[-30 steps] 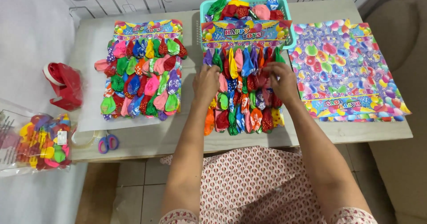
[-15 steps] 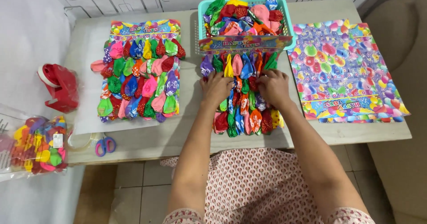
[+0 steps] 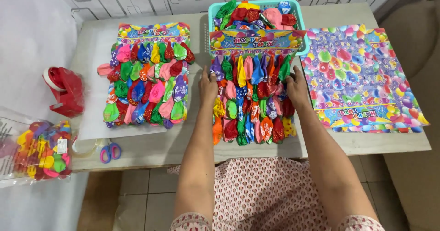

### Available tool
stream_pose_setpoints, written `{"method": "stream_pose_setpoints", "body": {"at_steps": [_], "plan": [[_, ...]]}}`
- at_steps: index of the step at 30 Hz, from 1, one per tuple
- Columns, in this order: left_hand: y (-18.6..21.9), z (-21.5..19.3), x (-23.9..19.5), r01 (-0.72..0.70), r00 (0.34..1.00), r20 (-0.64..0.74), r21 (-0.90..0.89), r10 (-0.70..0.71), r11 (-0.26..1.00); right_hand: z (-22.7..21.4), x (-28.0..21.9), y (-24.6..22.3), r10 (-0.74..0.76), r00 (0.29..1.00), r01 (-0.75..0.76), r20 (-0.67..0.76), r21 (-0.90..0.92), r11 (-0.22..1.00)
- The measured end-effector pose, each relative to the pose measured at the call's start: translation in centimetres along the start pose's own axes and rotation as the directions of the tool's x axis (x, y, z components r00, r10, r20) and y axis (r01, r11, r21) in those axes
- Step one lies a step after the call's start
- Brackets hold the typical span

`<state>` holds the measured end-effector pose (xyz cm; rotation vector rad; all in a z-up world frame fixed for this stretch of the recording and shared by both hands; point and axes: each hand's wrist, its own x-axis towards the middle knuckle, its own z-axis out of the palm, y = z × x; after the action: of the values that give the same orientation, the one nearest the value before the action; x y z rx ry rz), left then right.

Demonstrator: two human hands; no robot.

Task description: The person arranges colorful, uninflated balloons onto a printed cardboard sheet, folding the sheet to enclose them. They then place the completed package onto a stack of similar packages on the table.

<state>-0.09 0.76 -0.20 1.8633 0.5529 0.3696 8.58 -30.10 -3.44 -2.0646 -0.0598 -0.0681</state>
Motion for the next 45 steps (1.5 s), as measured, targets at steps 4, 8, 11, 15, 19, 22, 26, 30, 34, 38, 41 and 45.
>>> {"method": "stream_pose_setpoints", "body": {"at_steps": [4, 8, 11, 15, 19, 22, 26, 30, 34, 38, 41, 45], "plan": [[-3.5, 1.5, 2.2, 0.034, 0.999, 0.0, 0.061, -0.034, 0.998, 0.2, 2.0, 3.5, 0.052, 0.999, -0.05, -0.01, 0.123, 0.991], [-1.9, 0.7, 0.6, 0.004, 0.997, -0.076, -0.201, -0.019, 0.979, 0.0, 3.3, 5.5, 0.113, 0.993, -0.098, -0.019, 0.374, 0.922], [0.4, -0.5, -0.5, -0.041, 0.998, -0.054, -0.289, 0.027, 0.956, -1.4, 0.3, -1.0, 0.089, 0.996, -0.067, -0.019, 0.514, 0.855], [3.7, -3.6, -2.3, 0.05, 0.999, 0.018, -0.548, -0.049, 0.835, -2.8, -2.0, -7.4, 0.125, 0.991, -0.062, -0.04, 0.698, 0.714], [-2.3, -5.0, -1.1, 0.091, 0.995, 0.09, -0.678, -0.04, 0.729, -2.9, -1.2, -10.1, 0.13, 0.992, -0.087, -0.003, 0.729, 0.679], [-3.3, -6.4, -0.1, 0.081, 0.983, 0.176, -0.648, 0.045, 0.757, -2.4, -0.6, -12.5, 0.109, 0.993, -0.101, 0.039, 0.75, 0.653], [-0.5, -10.1, 0.3, -0.189, 0.98, -0.057, -0.573, 0.191, 0.798, -1.8, -1.9, -19.6, 0.031, 0.997, -0.071, 0.065, 0.804, 0.59], [6.6, -17.9, -0.9, -0.139, 0.99, -0.084, -0.564, 0.111, 0.814, -0.2, -0.6, -23.2, -0.132, 0.967, -0.138, 0.219, 0.88, 0.454], [1.9, -22.9, 4.6, -0.312, 0.945, -0.242, -0.473, 0.219, 0.824, 7.0, -2.0, -21.4, 0.014, 0.923, -0.289, 0.384, 0.669, 0.685], [-0.6, -27.2, 5.4, -0.151, 0.962, -0.269, -0.371, 0.049, 0.916, 14.1, -4.2, -19.4, -0.015, 0.928, -0.24, 0.371, 0.63, 0.739], [-4.0, -29.8, 6.4, -0.097, 0.95, -0.312, -0.302, -0.001, 0.948, 18.2, -3.8, -18.6, -0.019, 0.933, -0.222, 0.361, 0.614, 0.758], [-4.0, -32.6, 7.0, -0.053, 0.945, -0.327, -0.22, -0.023, 0.974, 21.7, -2.4, -19.7, -0.043, 0.94, -0.179, 0.338, 0.599, 0.781]]}}
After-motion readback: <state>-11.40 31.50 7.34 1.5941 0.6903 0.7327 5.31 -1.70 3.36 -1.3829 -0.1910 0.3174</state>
